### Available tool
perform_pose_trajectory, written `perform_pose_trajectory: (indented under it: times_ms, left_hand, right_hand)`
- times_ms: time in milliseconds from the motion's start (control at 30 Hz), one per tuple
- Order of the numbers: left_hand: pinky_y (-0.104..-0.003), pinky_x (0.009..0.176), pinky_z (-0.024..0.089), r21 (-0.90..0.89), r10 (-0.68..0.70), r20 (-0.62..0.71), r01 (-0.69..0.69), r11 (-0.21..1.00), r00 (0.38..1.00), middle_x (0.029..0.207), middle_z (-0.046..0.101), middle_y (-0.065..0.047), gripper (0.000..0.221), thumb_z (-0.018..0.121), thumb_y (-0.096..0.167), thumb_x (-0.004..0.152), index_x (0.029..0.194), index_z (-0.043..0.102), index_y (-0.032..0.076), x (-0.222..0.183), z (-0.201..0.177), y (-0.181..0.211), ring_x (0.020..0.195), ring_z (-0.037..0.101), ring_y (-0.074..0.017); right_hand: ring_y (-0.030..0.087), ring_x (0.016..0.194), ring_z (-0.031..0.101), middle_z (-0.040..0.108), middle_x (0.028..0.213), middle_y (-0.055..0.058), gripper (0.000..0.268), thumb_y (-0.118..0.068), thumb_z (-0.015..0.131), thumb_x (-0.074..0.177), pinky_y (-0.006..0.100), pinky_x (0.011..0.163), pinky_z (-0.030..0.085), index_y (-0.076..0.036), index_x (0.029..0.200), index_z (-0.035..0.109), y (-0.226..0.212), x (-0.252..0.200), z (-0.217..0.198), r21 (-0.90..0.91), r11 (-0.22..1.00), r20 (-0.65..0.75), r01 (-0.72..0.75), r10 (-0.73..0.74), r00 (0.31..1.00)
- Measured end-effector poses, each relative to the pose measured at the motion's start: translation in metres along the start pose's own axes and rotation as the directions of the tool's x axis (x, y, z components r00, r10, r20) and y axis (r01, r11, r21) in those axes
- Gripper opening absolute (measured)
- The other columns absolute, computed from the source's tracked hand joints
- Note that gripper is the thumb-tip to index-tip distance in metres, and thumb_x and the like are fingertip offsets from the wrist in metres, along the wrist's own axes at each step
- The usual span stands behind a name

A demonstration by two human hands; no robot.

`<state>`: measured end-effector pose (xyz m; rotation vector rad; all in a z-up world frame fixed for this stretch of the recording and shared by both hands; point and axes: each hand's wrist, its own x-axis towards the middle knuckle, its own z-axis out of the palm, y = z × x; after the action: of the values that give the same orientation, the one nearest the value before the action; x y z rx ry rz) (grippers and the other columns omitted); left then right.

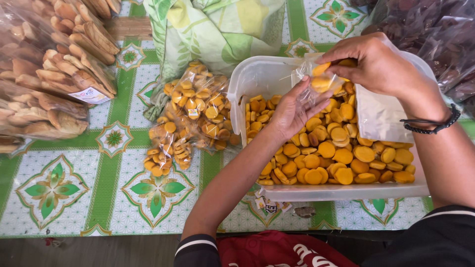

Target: The person picks up yellow circular cookies from a plastic bin and place them into small clear plastic bags by hand.

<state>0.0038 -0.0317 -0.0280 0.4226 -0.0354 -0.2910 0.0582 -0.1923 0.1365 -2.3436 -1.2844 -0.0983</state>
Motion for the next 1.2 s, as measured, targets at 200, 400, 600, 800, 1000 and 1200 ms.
perform_pose_trajectory:
  times_ms: [200, 400, 600, 800, 1000, 1200]
  left_hand:
    - [-0.043, 0.104, 0.056, -0.010, -0.003, 0.004, 0.003, 1.000, 1.000, 0.132, 0.060, -0.014, 0.050, 0.061, 0.041, 0.102, 0.138, 0.048, 0.009, 0.001, 0.002, -0.002, 0.120, 0.064, -0.0313]
    - [-0.043, 0.106, 0.055, -0.053, 0.030, -0.002, -0.030, 0.998, 1.000, 0.133, 0.059, -0.014, 0.053, 0.061, 0.043, 0.103, 0.139, 0.048, 0.005, 0.001, 0.000, -0.001, 0.122, 0.063, -0.0309]
    - [-0.042, 0.107, 0.055, -0.046, 0.037, 0.004, -0.037, 0.998, 0.999, 0.133, 0.058, -0.016, 0.054, 0.060, 0.043, 0.105, 0.139, 0.047, 0.004, -0.001, 0.002, 0.000, 0.124, 0.062, -0.0304]
    - [-0.042, 0.104, 0.056, -0.016, 0.029, 0.003, -0.029, 0.999, 1.000, 0.132, 0.060, -0.020, 0.051, 0.050, 0.041, 0.110, 0.140, 0.046, -0.001, 0.008, -0.008, -0.004, 0.121, 0.063, -0.0324]
    - [-0.044, 0.100, 0.057, 0.078, 0.010, -0.164, 0.003, 0.997, 0.986, 0.130, 0.061, -0.018, 0.046, 0.036, 0.032, 0.112, 0.141, 0.047, -0.002, 0.019, -0.026, -0.016, 0.117, 0.064, -0.0308]
    - [-0.044, 0.104, 0.057, 0.091, 0.093, -0.191, -0.077, 0.993, 0.977, 0.136, 0.061, -0.022, 0.033, 0.036, 0.031, 0.114, 0.122, 0.049, 0.002, 0.009, -0.016, -0.005, 0.117, 0.067, -0.0298]
  right_hand:
    - [0.014, 0.094, 0.071, 0.078, 0.110, 0.009, 0.027, -0.008, 0.072, 0.097, 0.029, 0.083, 0.056, -0.006, 0.123, 0.074, -0.002, 0.003, 0.013, 0.178, 0.977, 0.003, -0.118, 0.119, 0.993]
    - [0.011, 0.082, 0.063, 0.076, 0.101, 0.006, 0.022, -0.017, 0.067, 0.104, 0.030, 0.071, 0.051, -0.006, 0.122, 0.074, -0.010, 0.007, 0.017, 0.298, 0.912, 0.068, -0.282, 0.274, 0.959]
    - [0.010, 0.092, 0.063, 0.071, 0.099, 0.004, 0.016, -0.015, 0.068, 0.102, 0.027, 0.082, 0.052, 0.000, 0.109, 0.068, -0.016, 0.007, 0.018, 0.343, 0.936, 0.031, -0.078, 0.072, 0.997]
    - [0.012, 0.083, 0.056, 0.067, 0.094, 0.004, 0.015, -0.012, 0.064, 0.104, 0.027, 0.075, 0.046, -0.001, 0.113, 0.067, -0.004, 0.003, 0.014, 0.384, 0.866, 0.160, -0.319, 0.278, 0.947]
    - [0.008, 0.090, 0.062, 0.064, 0.093, 0.004, 0.012, -0.009, 0.058, 0.103, 0.022, 0.082, 0.054, -0.001, 0.112, 0.061, 0.014, -0.004, -0.004, 0.469, 0.854, 0.257, -0.223, 0.110, 0.960]
    - [0.014, 0.073, 0.058, 0.064, 0.082, 0.010, 0.019, -0.009, 0.056, 0.103, 0.033, 0.066, 0.050, 0.002, 0.118, 0.062, -0.016, -0.014, -0.035, 0.091, 0.955, 0.124, -0.280, 0.269, 0.955]
